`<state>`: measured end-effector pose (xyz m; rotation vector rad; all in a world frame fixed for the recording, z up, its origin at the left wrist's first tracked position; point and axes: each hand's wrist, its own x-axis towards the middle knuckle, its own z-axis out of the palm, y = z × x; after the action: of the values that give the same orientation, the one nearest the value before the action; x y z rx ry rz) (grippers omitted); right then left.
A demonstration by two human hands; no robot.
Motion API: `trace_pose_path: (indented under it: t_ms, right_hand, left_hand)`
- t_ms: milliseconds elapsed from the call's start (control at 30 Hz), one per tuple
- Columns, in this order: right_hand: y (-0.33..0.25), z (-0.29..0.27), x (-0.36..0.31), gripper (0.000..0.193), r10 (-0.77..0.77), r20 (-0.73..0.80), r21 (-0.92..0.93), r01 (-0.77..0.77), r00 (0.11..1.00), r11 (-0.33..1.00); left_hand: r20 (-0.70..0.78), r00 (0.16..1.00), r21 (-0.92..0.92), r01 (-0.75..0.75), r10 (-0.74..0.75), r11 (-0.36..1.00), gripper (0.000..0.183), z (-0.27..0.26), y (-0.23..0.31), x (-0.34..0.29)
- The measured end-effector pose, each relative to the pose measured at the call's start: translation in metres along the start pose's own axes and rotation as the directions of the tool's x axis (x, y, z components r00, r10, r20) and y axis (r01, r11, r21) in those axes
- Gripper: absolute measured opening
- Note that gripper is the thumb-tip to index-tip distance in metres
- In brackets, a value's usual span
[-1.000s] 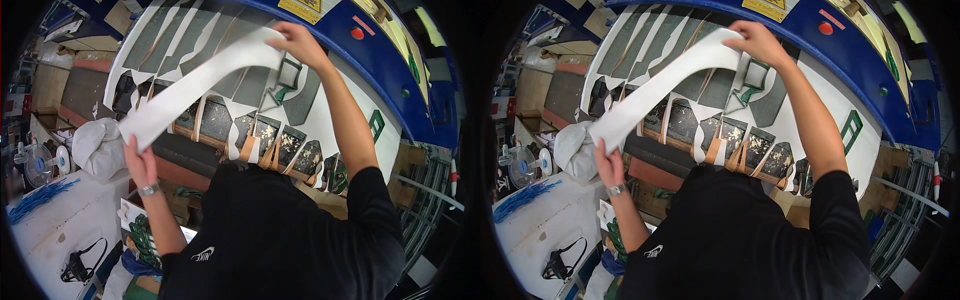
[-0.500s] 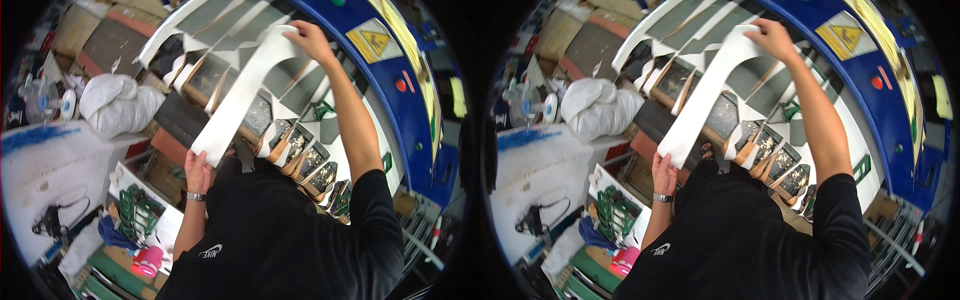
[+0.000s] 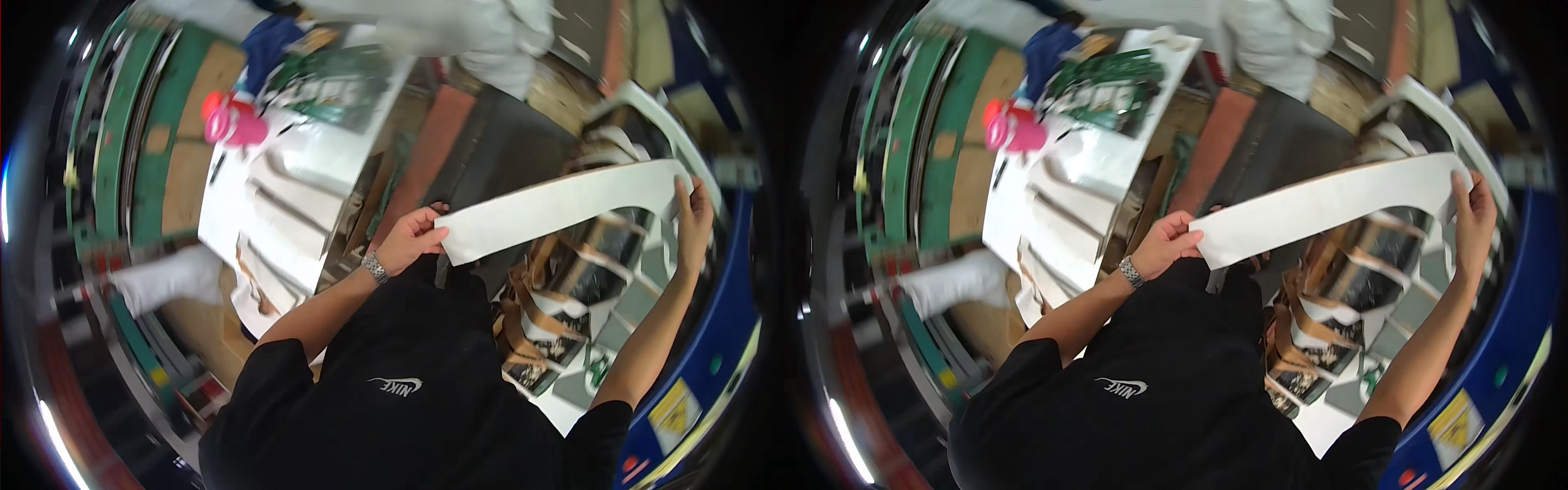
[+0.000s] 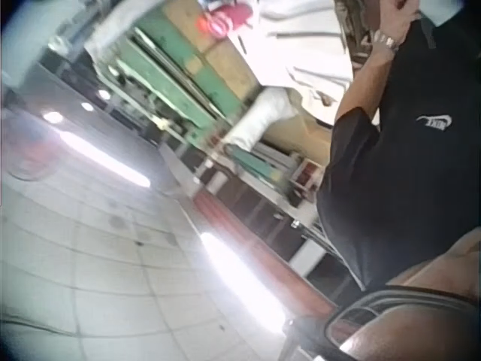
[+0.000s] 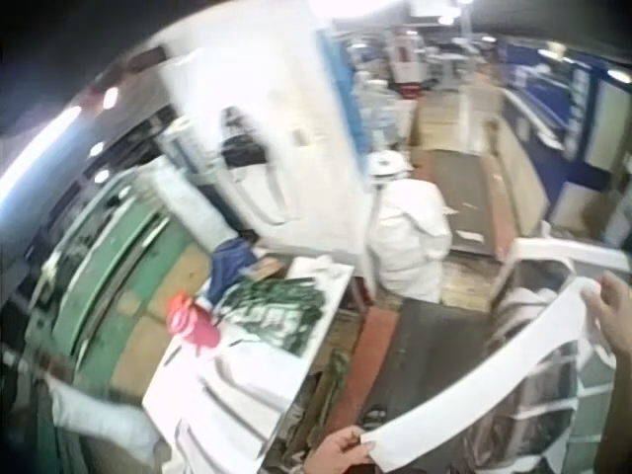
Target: Organizing, cutting, and marking white synthetic shoe components on a factory workbench and machine.
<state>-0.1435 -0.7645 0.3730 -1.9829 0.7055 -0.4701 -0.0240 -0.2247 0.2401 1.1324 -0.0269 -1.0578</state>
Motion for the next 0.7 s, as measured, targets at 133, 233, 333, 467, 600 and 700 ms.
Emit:
trace_pose_path:
  t_ms: [133,233,333,467,600,700]
  right_hand:
    - [-0.082,0.150,0.058,0.016,-0.240,0.374,0.037,0.244,0.896,0.969]
    - [-0.168,0.296,0.072,0.016,-0.372,0.586,0.026,0.442,0.720,0.897]
    - [-0.246,0.475,0.057,0.017,-0.517,0.742,0.277,0.507,0.427,0.816]
    - [-0.310,0.733,-0.002,0.019,-0.462,0.884,0.315,0.645,0.067,0.696]
    - [-0.321,0.941,-0.080,0.025,-0.352,0.907,0.384,0.802,-0.233,0.458]
    - [-0.305,1.039,-0.127,0.028,-0.251,0.910,0.398,0.869,-0.331,0.295]
  left_hand:
    - [-0.218,0.974,-0.020,-0.069,0.063,0.997,0.019,-0.074,-0.023,-0.073]
    - [-0.394,0.912,-0.085,-0.157,0.112,0.984,0.019,-0.131,-0.063,-0.125]
    - [-0.523,0.840,-0.194,-0.285,0.147,0.939,0.016,-0.182,-0.108,-0.166]
    - [-0.704,0.710,-0.448,-0.425,-0.018,0.787,0.014,-0.224,-0.159,-0.192]
    - [-0.681,0.728,-0.599,-0.491,-0.080,0.633,0.015,-0.244,-0.180,-0.167]
    - [-0.633,0.772,-0.679,-0.516,-0.059,0.523,0.012,-0.256,-0.174,-0.132]
